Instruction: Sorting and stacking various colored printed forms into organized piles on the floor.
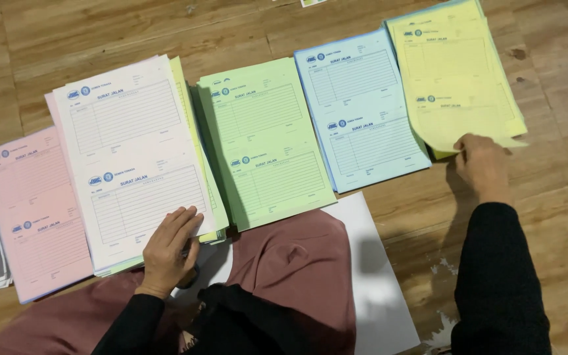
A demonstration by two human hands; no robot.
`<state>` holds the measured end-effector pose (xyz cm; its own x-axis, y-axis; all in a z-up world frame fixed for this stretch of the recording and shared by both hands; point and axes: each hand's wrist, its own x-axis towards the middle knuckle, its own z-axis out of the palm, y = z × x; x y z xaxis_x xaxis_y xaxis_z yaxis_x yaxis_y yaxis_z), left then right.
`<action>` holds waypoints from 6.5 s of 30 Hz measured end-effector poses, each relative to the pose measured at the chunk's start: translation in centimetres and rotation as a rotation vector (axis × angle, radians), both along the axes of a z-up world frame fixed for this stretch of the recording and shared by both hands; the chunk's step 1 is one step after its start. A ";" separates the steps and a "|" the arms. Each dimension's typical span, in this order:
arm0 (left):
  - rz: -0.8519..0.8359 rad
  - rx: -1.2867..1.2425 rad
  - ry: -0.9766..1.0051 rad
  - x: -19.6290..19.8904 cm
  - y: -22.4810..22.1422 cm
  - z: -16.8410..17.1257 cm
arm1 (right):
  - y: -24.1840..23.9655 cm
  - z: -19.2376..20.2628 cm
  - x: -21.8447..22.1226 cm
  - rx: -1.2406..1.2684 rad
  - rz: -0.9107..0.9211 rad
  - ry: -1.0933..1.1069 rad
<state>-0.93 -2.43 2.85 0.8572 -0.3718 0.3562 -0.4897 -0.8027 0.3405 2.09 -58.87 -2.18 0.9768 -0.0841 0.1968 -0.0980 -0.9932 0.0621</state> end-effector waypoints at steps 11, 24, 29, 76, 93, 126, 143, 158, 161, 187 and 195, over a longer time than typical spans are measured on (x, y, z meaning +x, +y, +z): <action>-0.002 0.033 -0.024 -0.1 -0.1 -0.4 | 8.8 3.5 1.8 -0.022 0.186 -0.462; -0.015 0.010 -0.264 0.2 0.3 -1.7 | 13.7 -1.9 -0.9 -0.301 0.682 -0.147; -0.022 0.007 -0.248 0.2 0.6 -2.0 | 13.2 -3.1 -2.9 -0.242 0.579 -0.041; 0.965 0.676 0.173 -3.9 43.4 -17.2 | 32.3 -1.3 -1.4 -0.360 0.678 0.297; 0.730 0.178 -0.341 -2.3 38.0 -0.8 | 31.2 -1.8 -1.6 -0.232 0.352 0.061; 0.444 0.350 0.487 0.1 24.1 -9.6 | 51.3 10.0 4.6 0.273 1.035 -0.876; 0.721 -0.537 -0.227 1.5 24.8 6.5 | 53.2 1.5 -3.1 0.321 0.966 -0.466; -0.041 0.055 -0.319 2.3 2.8 1.5 | 28.6 3.5 -1.5 0.569 0.433 -0.508; -0.056 0.154 -0.311 1.2 2.5 -1.8 | 19.8 1.4 -1.2 0.381 0.223 -0.456; 0.018 0.231 -0.083 0.4 0.3 0.9 | -2.2 -3.0 -1.9 -0.320 -0.102 -0.138; 0.023 0.251 -0.106 0.3 0.0 1.1 | 3.8 5.6 2.7 0.047 0.204 -0.689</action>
